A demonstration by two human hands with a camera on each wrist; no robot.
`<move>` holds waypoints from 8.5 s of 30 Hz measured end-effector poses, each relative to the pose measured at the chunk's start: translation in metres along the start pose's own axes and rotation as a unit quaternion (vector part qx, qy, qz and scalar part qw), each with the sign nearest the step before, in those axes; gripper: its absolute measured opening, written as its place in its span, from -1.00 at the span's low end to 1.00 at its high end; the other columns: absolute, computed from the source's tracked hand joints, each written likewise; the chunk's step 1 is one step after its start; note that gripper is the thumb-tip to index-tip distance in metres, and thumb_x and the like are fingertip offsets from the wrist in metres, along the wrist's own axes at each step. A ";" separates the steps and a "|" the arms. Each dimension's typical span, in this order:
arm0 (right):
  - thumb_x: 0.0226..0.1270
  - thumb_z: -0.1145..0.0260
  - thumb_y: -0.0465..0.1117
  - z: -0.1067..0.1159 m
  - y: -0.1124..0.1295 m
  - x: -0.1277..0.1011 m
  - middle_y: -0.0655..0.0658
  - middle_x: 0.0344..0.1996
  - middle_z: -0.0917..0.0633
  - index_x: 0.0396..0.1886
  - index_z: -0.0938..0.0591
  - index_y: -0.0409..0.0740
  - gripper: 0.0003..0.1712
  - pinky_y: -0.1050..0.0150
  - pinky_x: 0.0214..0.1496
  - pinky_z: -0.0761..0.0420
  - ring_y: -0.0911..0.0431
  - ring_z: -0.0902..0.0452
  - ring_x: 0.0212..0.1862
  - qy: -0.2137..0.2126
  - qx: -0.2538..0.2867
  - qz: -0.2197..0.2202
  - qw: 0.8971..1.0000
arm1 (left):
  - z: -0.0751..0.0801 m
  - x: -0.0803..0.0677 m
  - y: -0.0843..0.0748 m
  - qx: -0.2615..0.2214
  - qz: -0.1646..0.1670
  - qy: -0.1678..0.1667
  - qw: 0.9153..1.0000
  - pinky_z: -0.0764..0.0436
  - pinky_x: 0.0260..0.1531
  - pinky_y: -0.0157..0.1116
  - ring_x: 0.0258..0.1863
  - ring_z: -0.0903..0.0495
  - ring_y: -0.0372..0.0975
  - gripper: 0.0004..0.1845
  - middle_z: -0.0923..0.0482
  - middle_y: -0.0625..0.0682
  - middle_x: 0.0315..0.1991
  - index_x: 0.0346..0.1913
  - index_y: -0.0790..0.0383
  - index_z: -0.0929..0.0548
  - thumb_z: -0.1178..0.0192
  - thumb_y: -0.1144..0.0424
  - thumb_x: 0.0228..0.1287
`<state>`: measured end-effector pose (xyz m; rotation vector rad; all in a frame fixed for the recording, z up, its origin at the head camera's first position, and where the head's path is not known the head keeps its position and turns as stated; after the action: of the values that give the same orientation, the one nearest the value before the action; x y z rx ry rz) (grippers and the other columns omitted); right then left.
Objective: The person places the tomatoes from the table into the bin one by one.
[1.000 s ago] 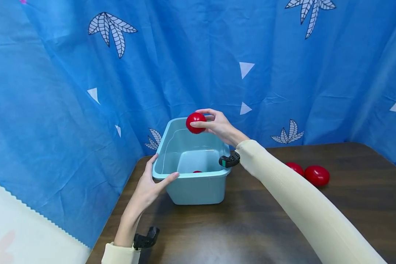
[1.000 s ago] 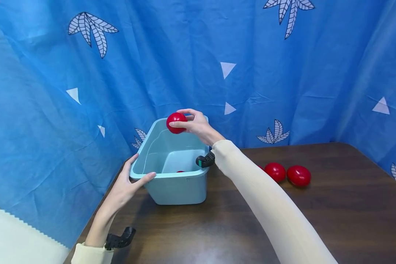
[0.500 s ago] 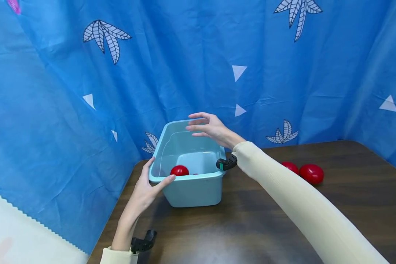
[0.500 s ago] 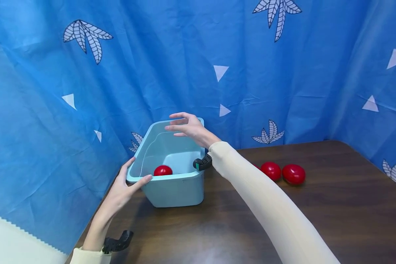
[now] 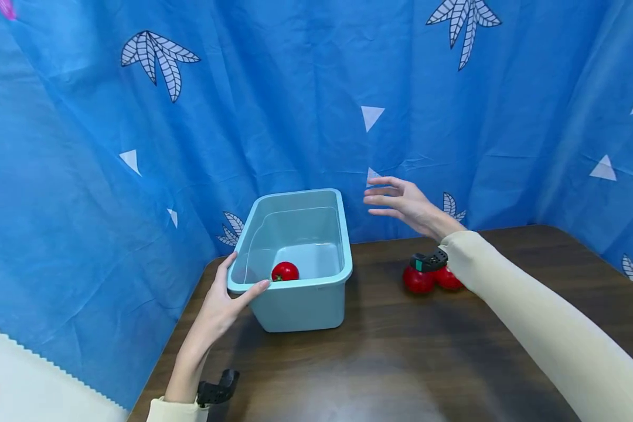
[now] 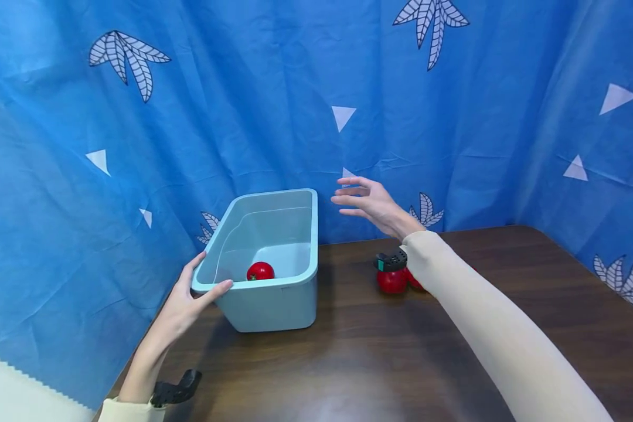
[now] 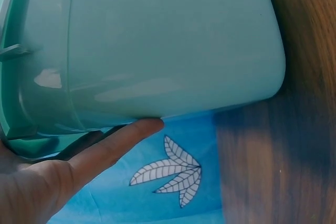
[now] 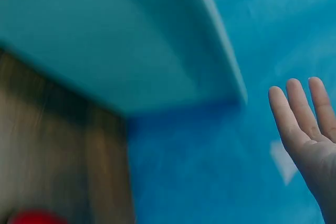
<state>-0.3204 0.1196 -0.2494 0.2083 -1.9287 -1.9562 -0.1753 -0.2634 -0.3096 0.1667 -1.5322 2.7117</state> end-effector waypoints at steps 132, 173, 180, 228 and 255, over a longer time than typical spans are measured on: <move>0.30 -0.52 -0.29 -0.109 0.007 0.053 -0.20 0.31 -0.57 0.41 -0.52 -0.14 -0.31 -0.01 0.26 -0.66 -0.11 -0.52 0.31 -0.022 -0.013 0.019 0.999 | -0.016 0.005 -0.007 -0.009 0.014 0.004 1.000 -0.46 0.30 0.26 0.49 -0.27 0.21 0.18 -0.14 0.22 0.60 0.71 0.03 0.13 -0.42 -0.18 0.27; 0.51 -0.38 -0.05 0.109 -0.104 -0.101 -0.44 0.51 -0.29 0.63 -0.15 -0.29 -0.08 -0.03 0.51 -0.40 -0.05 -0.52 0.32 -0.114 -0.099 -0.124 0.981 | -0.005 0.000 0.001 0.018 0.009 0.014 1.000 -0.32 0.33 0.41 0.47 -0.21 0.26 0.14 -0.01 0.30 0.61 0.72 0.09 0.22 -0.35 -0.10 0.38; 0.42 -0.42 -0.15 0.109 -0.123 -0.115 -0.48 0.56 -0.14 0.62 -0.15 -0.29 -0.06 -0.42 0.45 -0.28 -0.44 -0.05 0.50 -0.104 -0.131 -0.146 0.975 | -0.005 0.001 -0.001 0.018 0.007 0.010 1.000 -0.32 0.34 0.40 0.47 -0.22 0.25 0.15 -0.02 0.30 0.61 0.72 0.10 0.21 -0.35 -0.11 0.37; 0.40 -0.47 -0.19 0.029 -0.032 -0.057 -0.26 0.51 -0.31 0.59 -0.31 -0.12 -0.16 0.09 0.34 -0.58 -0.18 -0.24 0.45 -0.088 -0.051 -0.074 0.992 | -0.003 0.005 -0.007 0.005 0.012 0.016 1.000 -0.41 0.34 0.30 0.49 -0.24 0.20 0.17 -0.10 0.25 0.59 0.71 0.07 0.19 -0.37 -0.18 0.33; 0.23 -0.58 -0.23 -0.124 0.020 0.064 -0.19 0.33 -0.53 0.43 -0.51 -0.05 -0.23 0.06 0.18 -0.70 -0.09 -0.47 0.30 -0.030 -0.019 0.024 0.999 | -0.009 0.001 -0.001 -0.023 0.002 0.009 1.000 -0.52 0.27 0.21 0.49 -0.28 0.20 0.16 -0.11 0.21 0.61 0.71 0.03 0.15 -0.43 -0.09 0.31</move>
<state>-0.3305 -0.0192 -0.2252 0.0931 -1.9127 -1.9869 -0.1768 -0.2554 -0.3133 0.1394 -1.5894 2.6715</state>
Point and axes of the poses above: each hand's wrist, its own x-axis towards the middle knuckle, its own z-axis out of the back of the hand, y = z × x, the point moved 1 cm from there along x, towards the middle knuckle
